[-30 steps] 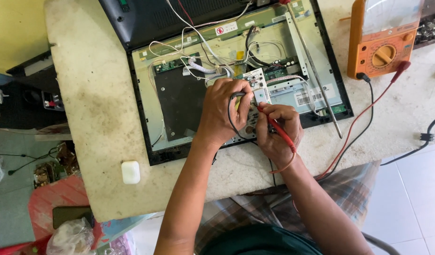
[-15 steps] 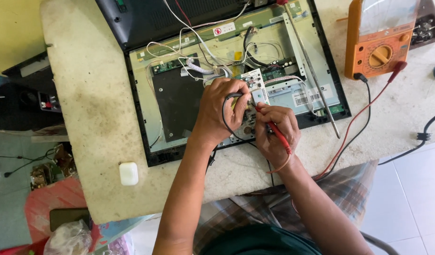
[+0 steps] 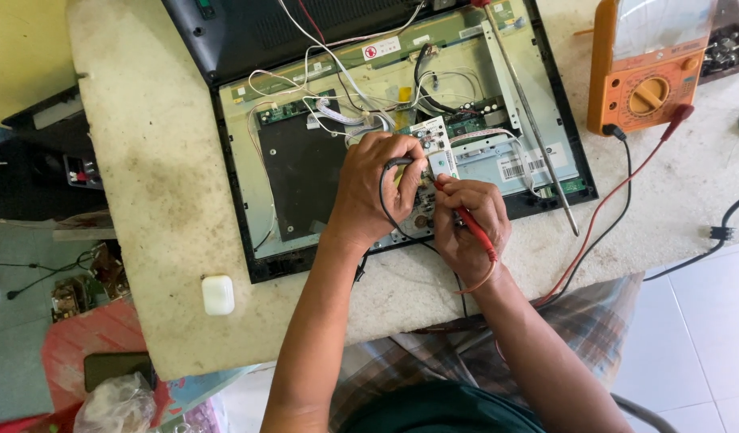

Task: The person uses a multimeter to test a circuit board removed from a television set. They hold the board with one hand and use the multimeter probes to touch various points on the board's surface and components.

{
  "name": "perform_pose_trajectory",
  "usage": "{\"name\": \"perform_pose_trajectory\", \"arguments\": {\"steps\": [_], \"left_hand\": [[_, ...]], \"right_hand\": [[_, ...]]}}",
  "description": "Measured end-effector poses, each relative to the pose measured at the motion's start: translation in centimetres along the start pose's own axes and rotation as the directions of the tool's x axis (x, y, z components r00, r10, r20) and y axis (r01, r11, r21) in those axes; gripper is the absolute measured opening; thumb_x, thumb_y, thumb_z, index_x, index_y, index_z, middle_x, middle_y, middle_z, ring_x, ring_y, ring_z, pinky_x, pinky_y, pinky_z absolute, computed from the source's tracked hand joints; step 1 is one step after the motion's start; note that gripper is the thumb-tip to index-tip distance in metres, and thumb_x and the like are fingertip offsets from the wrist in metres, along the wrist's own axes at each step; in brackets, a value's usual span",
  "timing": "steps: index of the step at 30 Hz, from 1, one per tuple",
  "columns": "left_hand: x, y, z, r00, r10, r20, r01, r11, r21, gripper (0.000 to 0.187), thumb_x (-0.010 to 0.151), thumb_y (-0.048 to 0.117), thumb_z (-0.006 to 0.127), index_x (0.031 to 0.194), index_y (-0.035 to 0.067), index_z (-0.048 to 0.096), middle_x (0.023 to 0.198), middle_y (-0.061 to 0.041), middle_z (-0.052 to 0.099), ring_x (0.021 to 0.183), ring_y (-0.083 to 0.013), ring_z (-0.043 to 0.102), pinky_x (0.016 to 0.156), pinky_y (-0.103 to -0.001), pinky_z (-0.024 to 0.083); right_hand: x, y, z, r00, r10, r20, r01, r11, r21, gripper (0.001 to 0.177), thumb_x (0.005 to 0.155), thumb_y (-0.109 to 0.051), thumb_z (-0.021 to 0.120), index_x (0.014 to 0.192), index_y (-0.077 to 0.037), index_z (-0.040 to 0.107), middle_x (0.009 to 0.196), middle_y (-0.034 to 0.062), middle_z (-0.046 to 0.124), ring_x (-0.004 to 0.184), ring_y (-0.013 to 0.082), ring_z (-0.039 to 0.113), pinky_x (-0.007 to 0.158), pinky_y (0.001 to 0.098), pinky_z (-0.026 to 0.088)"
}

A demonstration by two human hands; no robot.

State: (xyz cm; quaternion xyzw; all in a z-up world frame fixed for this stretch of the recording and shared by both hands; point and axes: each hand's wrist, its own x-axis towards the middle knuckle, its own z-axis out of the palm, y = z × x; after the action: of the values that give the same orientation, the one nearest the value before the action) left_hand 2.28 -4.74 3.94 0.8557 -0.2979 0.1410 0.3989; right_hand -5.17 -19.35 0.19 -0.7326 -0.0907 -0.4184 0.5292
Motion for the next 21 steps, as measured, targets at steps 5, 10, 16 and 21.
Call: {"name": "perform_pose_trajectory", "arguments": {"steps": [5, 10, 16, 21], "left_hand": [[-0.2, 0.6, -0.1, 0.999, 0.023, -0.022, -0.022, 0.999, 0.041, 0.009, 0.103, 0.027, 0.059, 0.099, 0.020, 0.062, 0.082, -0.002, 0.066, 0.104, -0.0315, 0.068, 0.079, -0.045, 0.053], [-0.4, 0.1, 0.7, 0.999, 0.019, -0.046, -0.015, 0.996, 0.085, 0.010, 0.103, 0.028, 0.058, 0.099, 0.019, 0.062, 0.083, -0.002, 0.066, 0.105, -0.0305, 0.068, 0.079, -0.044, 0.053], [-0.4, 0.3, 0.4, 0.999, 0.026, -0.039, -0.023, 0.998, 0.059, 0.010, 0.103, 0.027, 0.057, 0.099, 0.019, 0.062, 0.083, -0.003, 0.067, 0.106, -0.0321, 0.068, 0.079, -0.044, 0.053], [-0.4, 0.4, 0.4, 0.999, 0.021, -0.045, -0.019, 0.999, 0.051, 0.011, 0.102, 0.027, 0.057, 0.098, 0.019, 0.062, 0.083, -0.003, 0.067, 0.106, -0.0319, 0.068, 0.079, -0.044, 0.053]], "right_hand": [[0.2, 0.0, 0.1, 1.000, -0.009, -0.008, 0.009, 1.000, -0.005, 0.019, 0.089, 0.010, 0.078, 0.084, 0.001, 0.062, 0.087, 0.0192, 0.067, 0.088, 0.0459, 0.078, 0.075, 0.0483, 0.062], [0.0, 0.2, -0.1, 1.000, -0.022, -0.022, 0.022, 1.000, -0.016, 0.021, 0.087, 0.011, 0.078, 0.082, 0.000, 0.062, 0.086, 0.0172, 0.068, 0.086, 0.0437, 0.078, 0.074, 0.0462, 0.063], [-0.5, 0.8, -0.1, 0.999, -0.033, -0.005, 0.033, 0.999, 0.001, 0.018, 0.086, 0.010, 0.079, 0.083, 0.000, 0.064, 0.084, 0.0174, 0.067, 0.086, 0.0431, 0.078, 0.075, 0.0466, 0.063], [-0.4, 0.5, 0.0, 1.000, -0.030, -0.004, 0.030, 0.999, 0.034, 0.014, 0.089, 0.008, 0.078, 0.086, 0.001, 0.066, 0.088, 0.0185, 0.067, 0.091, 0.0437, 0.078, 0.078, 0.0474, 0.063]]}}
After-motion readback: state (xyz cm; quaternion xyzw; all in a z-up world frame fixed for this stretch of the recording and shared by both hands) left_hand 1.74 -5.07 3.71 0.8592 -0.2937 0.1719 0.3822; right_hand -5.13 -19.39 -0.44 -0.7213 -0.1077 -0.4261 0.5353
